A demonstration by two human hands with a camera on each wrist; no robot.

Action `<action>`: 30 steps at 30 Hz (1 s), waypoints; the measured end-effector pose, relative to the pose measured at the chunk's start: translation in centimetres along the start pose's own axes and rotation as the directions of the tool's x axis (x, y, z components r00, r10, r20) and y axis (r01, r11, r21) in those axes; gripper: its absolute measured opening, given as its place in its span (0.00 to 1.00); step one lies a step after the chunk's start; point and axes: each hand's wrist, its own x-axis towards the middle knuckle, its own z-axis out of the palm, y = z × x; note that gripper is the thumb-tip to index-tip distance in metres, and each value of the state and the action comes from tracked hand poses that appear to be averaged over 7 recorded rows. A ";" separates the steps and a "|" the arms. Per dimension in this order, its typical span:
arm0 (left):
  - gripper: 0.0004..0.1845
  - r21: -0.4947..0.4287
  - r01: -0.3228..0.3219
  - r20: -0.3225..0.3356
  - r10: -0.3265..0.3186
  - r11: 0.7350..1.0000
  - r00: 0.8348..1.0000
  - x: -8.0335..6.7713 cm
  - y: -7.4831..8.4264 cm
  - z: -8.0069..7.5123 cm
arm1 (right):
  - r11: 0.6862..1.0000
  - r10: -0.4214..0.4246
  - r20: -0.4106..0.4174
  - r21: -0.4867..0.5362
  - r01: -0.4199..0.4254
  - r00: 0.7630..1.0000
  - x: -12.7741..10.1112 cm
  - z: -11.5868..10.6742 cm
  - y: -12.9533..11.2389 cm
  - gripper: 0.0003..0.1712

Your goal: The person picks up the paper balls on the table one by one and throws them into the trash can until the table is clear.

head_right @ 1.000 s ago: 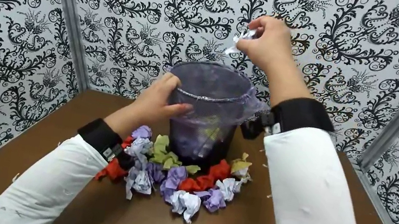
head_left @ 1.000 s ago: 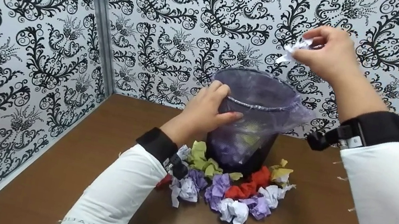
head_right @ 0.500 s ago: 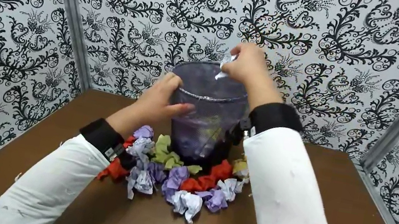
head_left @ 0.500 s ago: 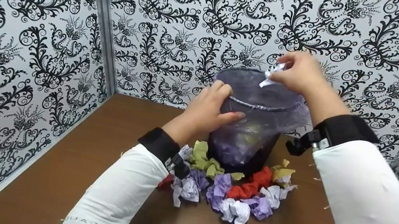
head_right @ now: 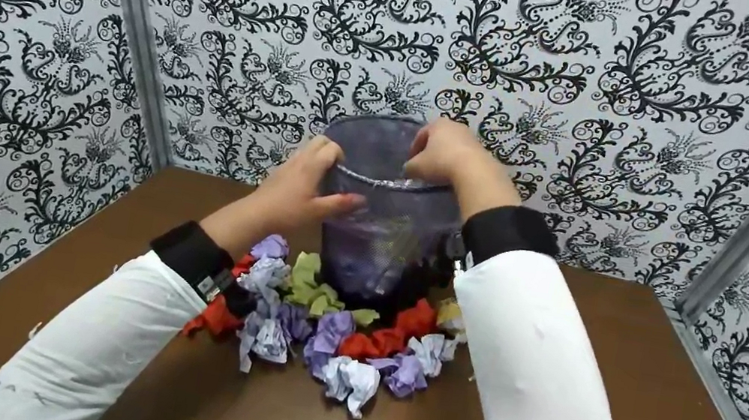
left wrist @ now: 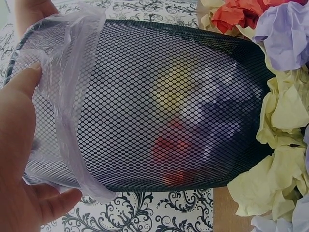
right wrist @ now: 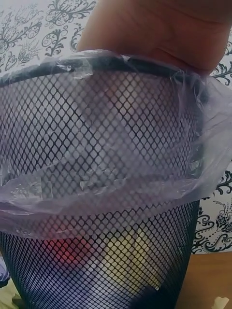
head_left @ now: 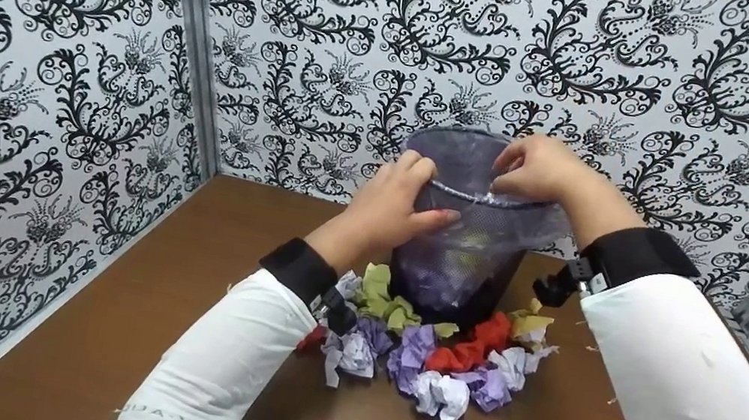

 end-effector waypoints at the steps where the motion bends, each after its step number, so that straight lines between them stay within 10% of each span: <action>1: 0.32 0.002 -0.002 -0.002 0.002 1.000 1.000 0.0 0.0 0.0 | 1.000 -0.010 -0.005 -0.008 0.010 1.000 0.0 0.1 -0.1 0.19; 11: 0.33 -0.004 -0.002 0.005 0.002 1.000 1.000 -0.1 -0.2 0.1 | 0.989 -0.146 -0.139 -0.036 0.142 0.980 -2.1 -0.8 -0.4 0.16; 22: 0.33 0.010 0.013 -0.009 -0.013 1.000 1.000 -0.1 -0.3 -0.2 | 0.941 -0.333 -0.282 -0.166 0.296 0.900 -7.0 -2.4 1.1 0.12; 30: 0.33 0.013 0.013 0.012 -0.013 1.000 1.000 -0.1 0.1 -0.2 | 0.957 -0.284 -0.334 -0.157 0.244 0.899 -9.0 -1.4 6.1 0.09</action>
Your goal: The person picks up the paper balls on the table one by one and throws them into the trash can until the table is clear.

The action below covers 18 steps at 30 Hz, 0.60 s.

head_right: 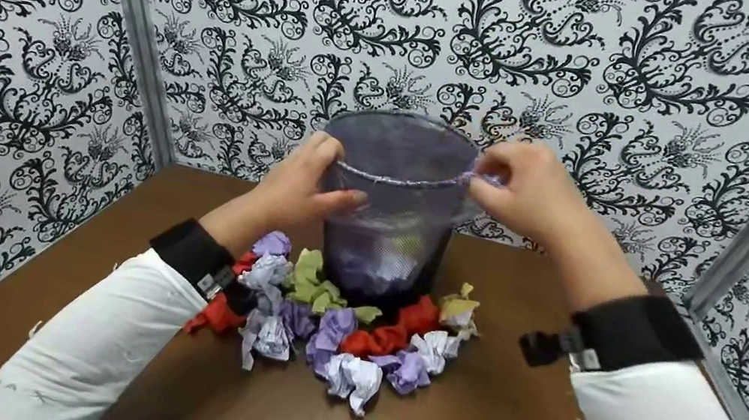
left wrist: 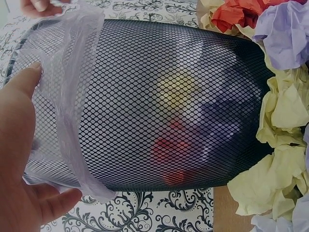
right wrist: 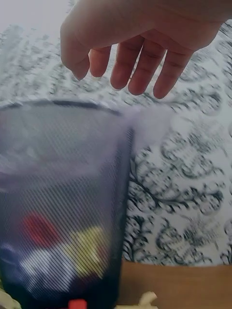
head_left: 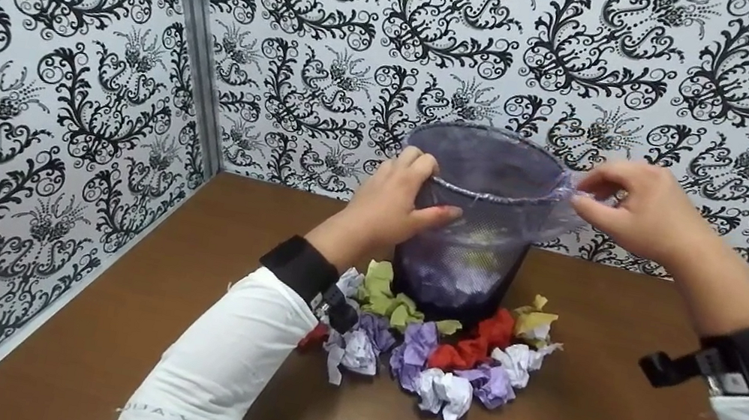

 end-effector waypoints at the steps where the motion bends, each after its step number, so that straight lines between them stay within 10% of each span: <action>1: 0.34 -0.001 -0.001 0.001 0.001 1.000 1.000 0.0 0.0 0.0 | 1.000 0.020 0.005 0.008 -0.020 1.000 -0.3 0.2 0.6 0.10; 9: 0.33 -0.003 0.003 0.004 -0.003 1.000 1.000 -0.3 -0.2 0.2 | 0.971 0.200 0.125 0.103 -0.214 0.972 -2.1 4.2 4.3 0.17; 18: 0.32 0.014 0.005 -0.015 -0.005 1.000 1.000 0.1 -0.1 0.3 | 0.976 0.132 0.267 0.131 -0.171 0.955 -3.5 9.3 7.0 0.21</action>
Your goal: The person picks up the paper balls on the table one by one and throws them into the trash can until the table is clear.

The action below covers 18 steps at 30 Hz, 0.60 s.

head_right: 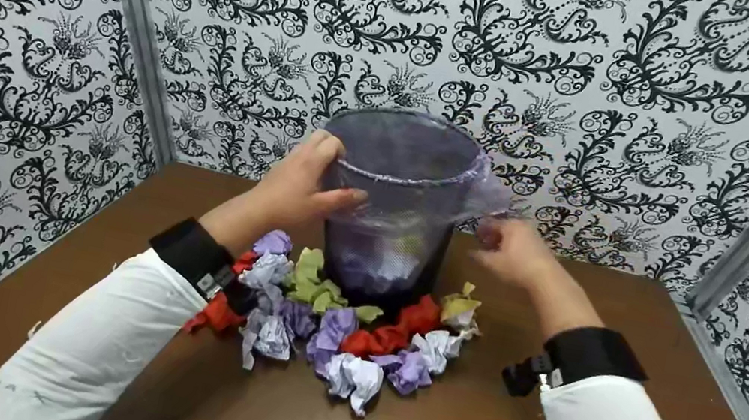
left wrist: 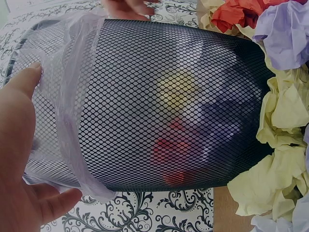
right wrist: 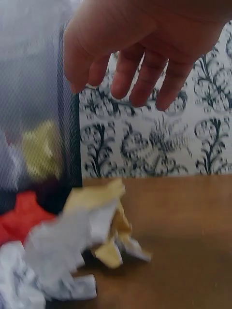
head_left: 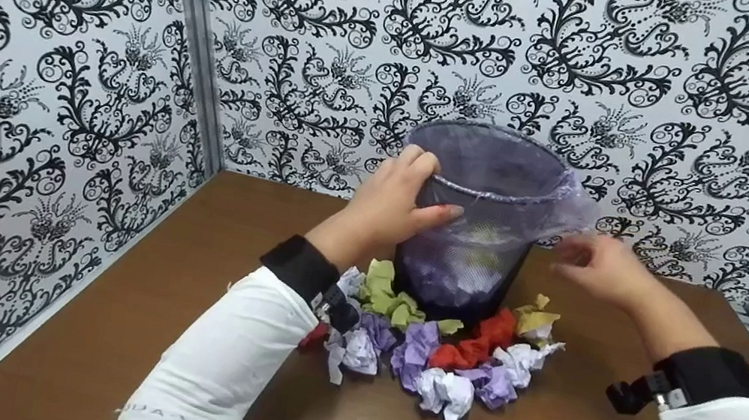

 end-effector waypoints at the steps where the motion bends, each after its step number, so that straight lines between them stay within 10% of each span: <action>1: 0.32 -0.001 0.002 0.001 -0.002 1.000 1.000 0.0 0.0 0.0 | 1.000 0.001 0.029 0.004 -0.001 1.000 0.0 0.5 0.3 0.22; 8: 0.32 -0.019 0.009 0.010 -0.009 1.000 1.000 -0.3 0.0 0.2 | 0.994 0.100 0.218 0.013 -0.105 0.971 -0.8 3.9 2.0 0.36; 18: 0.32 -0.021 0.008 0.013 -0.008 1.000 1.000 -0.1 0.0 -0.1 | 0.992 0.053 0.252 0.100 -0.080 0.966 -1.4 6.1 3.2 0.33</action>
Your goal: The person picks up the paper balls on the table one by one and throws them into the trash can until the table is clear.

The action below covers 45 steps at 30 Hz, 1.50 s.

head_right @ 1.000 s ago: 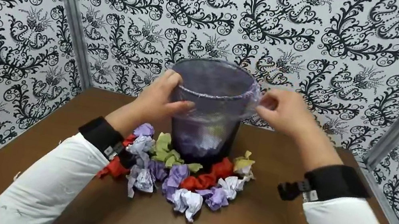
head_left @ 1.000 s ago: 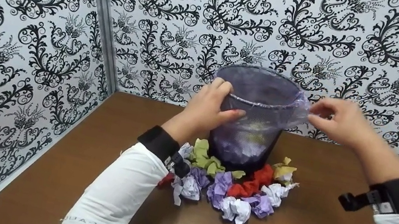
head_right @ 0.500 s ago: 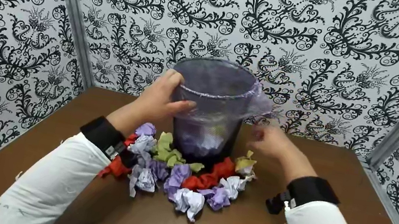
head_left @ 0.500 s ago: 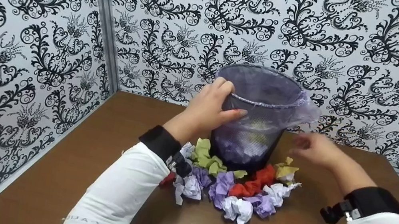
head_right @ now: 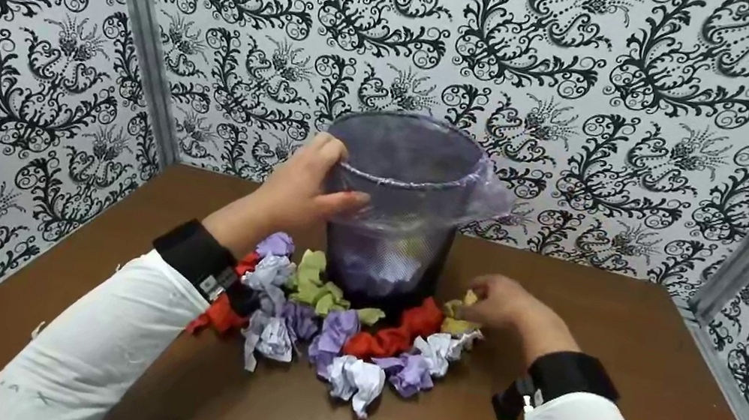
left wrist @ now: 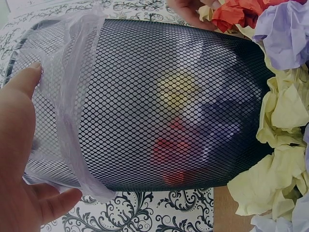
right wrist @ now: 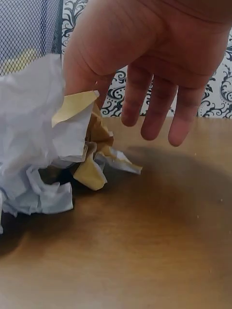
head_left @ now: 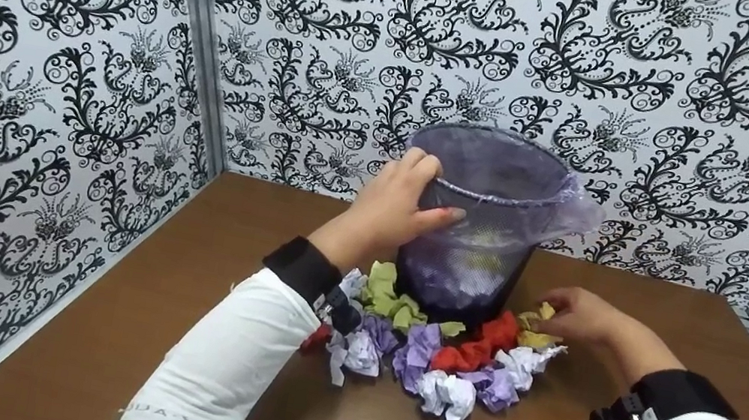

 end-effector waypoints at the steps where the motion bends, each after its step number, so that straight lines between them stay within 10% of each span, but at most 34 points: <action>1: 0.32 -0.001 0.000 0.000 0.000 1.000 1.000 0.0 0.0 0.0 | 1.000 0.000 0.006 0.012 0.000 1.000 0.0 0.1 0.0 0.31; 10: 0.33 0.009 -0.007 0.015 0.007 1.000 1.000 -0.1 0.1 0.3 | 0.978 0.130 0.071 0.152 -0.140 0.989 -0.8 1.5 0.2 0.15; 20: 0.34 0.004 -0.002 0.027 0.001 1.000 1.000 -0.2 0.1 0.5 | 0.972 0.107 0.030 0.205 -0.111 0.994 -2.3 0.4 1.0 0.16; 32: 0.33 0.001 0.004 0.010 -0.004 1.000 1.000 -0.1 0.3 0.2 | 0.978 0.104 -0.142 0.193 -0.076 0.984 -4.9 -5.4 1.2 0.25; 45: 0.34 -0.003 -0.002 0.004 0.002 1.000 1.000 0.1 0.0 0.0 | 0.968 0.198 -0.376 0.221 -0.120 0.905 -7.7 -13.9 -3.4 0.31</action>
